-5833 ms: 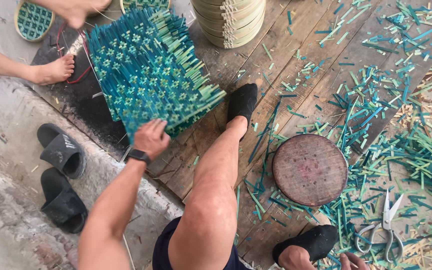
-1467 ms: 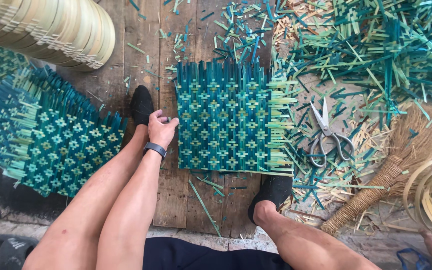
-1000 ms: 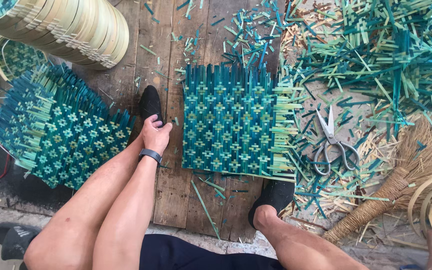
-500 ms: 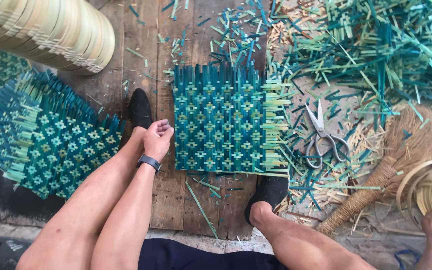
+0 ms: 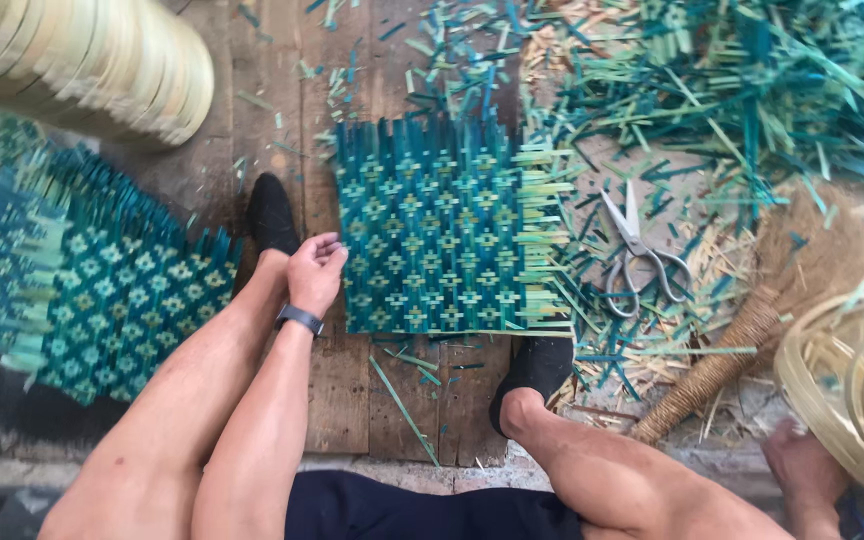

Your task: The person sits on the floor and repeatedly places a circular bamboo hoop onto a woven mat, then uses shears to trim the excess woven material flush with the hoop's edge. The person flips the hoop to check the cut and stacks the finished pieces.

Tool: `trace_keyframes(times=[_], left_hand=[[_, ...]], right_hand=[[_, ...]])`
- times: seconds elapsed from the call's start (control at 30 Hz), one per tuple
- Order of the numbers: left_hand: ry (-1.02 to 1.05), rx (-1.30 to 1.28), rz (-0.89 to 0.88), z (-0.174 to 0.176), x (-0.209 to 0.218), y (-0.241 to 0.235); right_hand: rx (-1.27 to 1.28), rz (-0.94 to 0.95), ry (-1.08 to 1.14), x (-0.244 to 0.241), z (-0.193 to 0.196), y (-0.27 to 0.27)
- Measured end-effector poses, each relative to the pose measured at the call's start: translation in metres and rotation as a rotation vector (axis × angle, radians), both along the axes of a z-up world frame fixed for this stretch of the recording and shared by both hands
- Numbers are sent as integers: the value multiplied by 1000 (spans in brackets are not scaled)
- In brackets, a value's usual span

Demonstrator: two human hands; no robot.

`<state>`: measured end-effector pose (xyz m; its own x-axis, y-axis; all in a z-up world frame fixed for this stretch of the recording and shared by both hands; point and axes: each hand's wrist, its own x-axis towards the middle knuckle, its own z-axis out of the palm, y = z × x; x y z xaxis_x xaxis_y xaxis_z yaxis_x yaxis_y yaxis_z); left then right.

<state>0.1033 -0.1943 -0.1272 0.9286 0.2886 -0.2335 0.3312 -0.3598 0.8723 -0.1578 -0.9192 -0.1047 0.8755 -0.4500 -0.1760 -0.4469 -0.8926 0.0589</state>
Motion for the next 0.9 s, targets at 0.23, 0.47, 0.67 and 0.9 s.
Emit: trace_keyframes(times=[0.23, 0.47, 0.67, 0.9], left_hand=[[85, -242, -30, -17, 2, 22], [97, -200, -15, -25, 7, 37], [104, -172, -34, -25, 1, 44], [121, -126, -37, -17, 3, 40]], right_hand=[[1238, -717, -973, 19, 4, 27], [1122, -837, -1177, 59, 45, -65], [412, -851, -425, 58, 51, -72], [-412, -173, -431, 28, 70, -91]])
